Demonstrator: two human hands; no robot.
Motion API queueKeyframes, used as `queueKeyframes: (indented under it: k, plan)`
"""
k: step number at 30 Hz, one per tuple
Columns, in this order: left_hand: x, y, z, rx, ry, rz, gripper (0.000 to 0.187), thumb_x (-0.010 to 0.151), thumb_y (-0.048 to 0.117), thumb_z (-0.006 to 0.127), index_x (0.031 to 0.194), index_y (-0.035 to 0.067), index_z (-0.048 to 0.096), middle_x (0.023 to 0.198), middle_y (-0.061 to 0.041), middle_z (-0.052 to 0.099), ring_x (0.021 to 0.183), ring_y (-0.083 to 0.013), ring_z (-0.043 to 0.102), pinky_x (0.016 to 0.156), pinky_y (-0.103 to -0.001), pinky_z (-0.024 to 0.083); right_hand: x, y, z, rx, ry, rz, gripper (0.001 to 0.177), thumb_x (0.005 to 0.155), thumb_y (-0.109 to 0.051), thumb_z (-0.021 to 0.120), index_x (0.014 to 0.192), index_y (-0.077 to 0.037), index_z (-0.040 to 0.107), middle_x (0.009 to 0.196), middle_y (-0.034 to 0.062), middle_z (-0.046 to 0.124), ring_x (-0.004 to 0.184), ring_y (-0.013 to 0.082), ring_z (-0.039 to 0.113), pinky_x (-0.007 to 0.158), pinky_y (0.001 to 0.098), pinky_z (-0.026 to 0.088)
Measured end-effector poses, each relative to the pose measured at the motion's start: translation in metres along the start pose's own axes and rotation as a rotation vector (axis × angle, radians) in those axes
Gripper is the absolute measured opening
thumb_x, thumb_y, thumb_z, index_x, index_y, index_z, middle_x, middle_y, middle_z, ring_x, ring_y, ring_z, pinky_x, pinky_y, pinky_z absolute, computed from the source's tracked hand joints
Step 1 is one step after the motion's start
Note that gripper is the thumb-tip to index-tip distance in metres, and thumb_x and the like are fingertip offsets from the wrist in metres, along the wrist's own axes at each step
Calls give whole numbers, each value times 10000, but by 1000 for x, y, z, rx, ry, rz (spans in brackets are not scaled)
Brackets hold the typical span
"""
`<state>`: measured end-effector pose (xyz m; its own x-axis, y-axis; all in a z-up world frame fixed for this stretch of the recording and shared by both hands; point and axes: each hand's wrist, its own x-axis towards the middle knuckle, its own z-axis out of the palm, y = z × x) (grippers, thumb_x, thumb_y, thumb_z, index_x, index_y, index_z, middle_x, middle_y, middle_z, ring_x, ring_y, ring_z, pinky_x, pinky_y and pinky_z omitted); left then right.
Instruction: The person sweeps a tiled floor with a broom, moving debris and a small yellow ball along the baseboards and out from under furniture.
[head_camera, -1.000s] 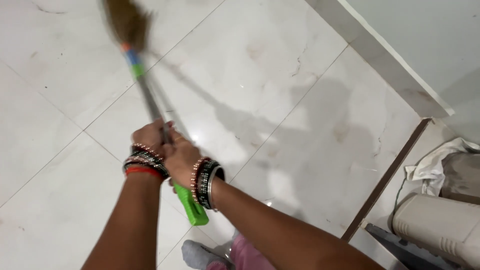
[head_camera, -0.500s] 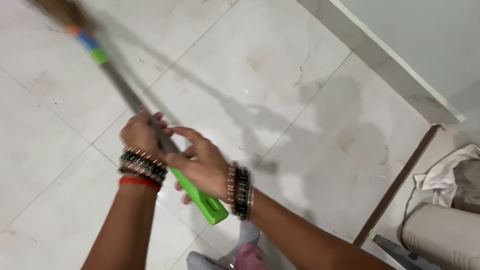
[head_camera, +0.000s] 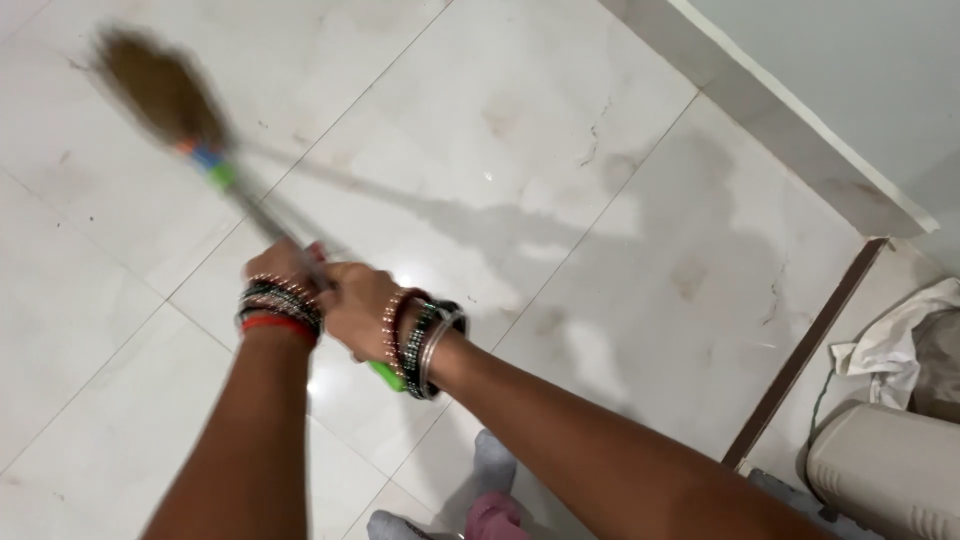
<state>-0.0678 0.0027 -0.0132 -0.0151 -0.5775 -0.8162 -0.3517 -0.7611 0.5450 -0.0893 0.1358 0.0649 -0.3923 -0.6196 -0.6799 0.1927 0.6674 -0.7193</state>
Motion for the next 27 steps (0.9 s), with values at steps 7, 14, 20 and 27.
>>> queueKeyframes:
  k: [7,14,20,27]
  plan:
    - [15,21,-40,-290,93,89,268,1003,126,485,1156,-85,549,820,-109,653,667,-166,668,515,-331,571,-15,-37,-5,-131,-76,-108,654,819,-163,652,1434,-34,471,877,182,773,607,224,685,560,393,612]
    - [-26,19,27,-272,-294,317,351,924,-4,613,1214,-18,416,832,-133,628,669,-200,642,542,-343,576,-35,-28,-55,-245,150,-294,699,729,-222,698,1377,-9,545,976,205,764,801,268,777,785,376,631]
    - [-14,17,96,-88,-455,254,373,909,9,662,1211,-14,445,819,-90,637,663,-170,620,529,-329,541,-45,-43,-73,-70,277,-68,770,739,-177,673,1469,-60,456,955,210,776,780,301,778,737,419,656]
    - [43,9,81,99,-425,178,144,936,60,643,1008,-48,581,822,-105,664,688,-190,648,580,-329,569,7,-18,-45,-166,305,-39,681,763,-236,708,1405,-64,563,1054,187,754,931,312,740,897,389,580]
